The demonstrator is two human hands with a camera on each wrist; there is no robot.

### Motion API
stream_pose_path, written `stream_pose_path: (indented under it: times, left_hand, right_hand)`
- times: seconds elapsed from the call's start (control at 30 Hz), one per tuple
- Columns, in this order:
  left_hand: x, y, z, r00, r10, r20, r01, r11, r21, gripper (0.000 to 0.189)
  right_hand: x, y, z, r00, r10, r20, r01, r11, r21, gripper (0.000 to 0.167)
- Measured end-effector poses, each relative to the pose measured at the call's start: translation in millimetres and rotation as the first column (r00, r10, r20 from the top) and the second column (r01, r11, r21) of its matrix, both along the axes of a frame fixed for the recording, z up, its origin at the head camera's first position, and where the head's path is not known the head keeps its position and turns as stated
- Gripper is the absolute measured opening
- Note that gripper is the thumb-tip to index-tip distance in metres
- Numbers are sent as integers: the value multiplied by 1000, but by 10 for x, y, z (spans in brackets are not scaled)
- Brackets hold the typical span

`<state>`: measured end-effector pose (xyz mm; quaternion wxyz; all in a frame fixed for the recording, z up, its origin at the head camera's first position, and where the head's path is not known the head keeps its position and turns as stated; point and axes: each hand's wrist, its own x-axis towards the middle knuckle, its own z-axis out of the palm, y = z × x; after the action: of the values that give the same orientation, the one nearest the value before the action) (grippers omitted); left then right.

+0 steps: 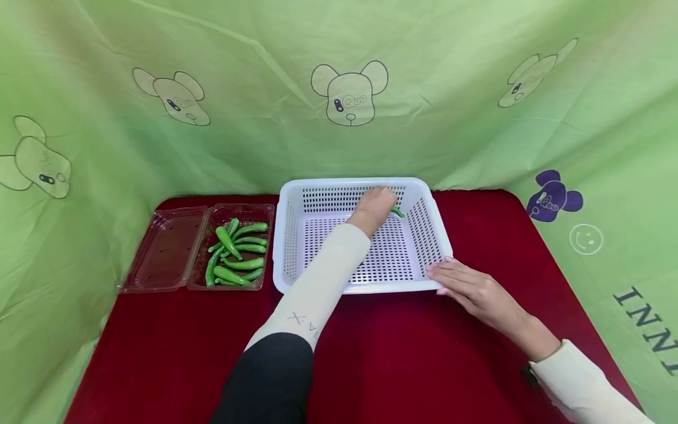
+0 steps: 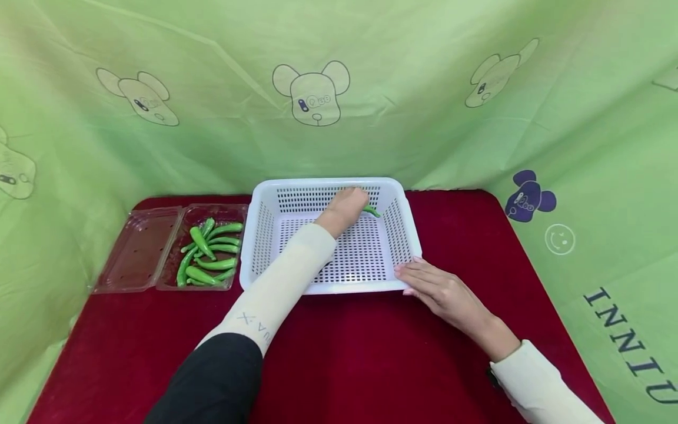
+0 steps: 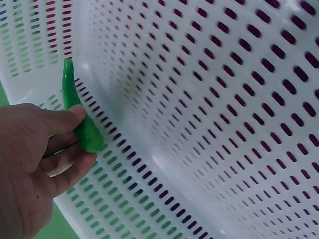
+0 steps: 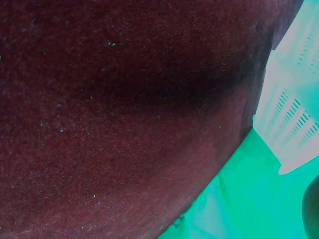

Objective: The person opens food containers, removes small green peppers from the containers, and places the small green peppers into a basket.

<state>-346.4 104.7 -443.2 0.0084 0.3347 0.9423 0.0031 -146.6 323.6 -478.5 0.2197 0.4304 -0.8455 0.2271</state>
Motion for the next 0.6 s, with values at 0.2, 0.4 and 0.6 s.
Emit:
stream_pose_path:
  times: [0.2, 0.4, 0.6]
  left_hand:
    - [33, 16, -119, 998, -54, 10, 54, 998, -35, 27]
    - [30, 2, -149, 998, -67, 15, 67, 997, -40, 29]
    - [-5, 8, -210, 996, -85, -3, 85, 995, -60, 31]
  right_hand:
    - [46, 11, -17, 1000, -16, -17, 16, 1000, 1, 44]
    - [13, 8, 6, 1000, -8, -16, 8, 1000, 9, 42]
    - [2, 1, -14, 1000, -8, -6, 8, 1000, 3, 41]
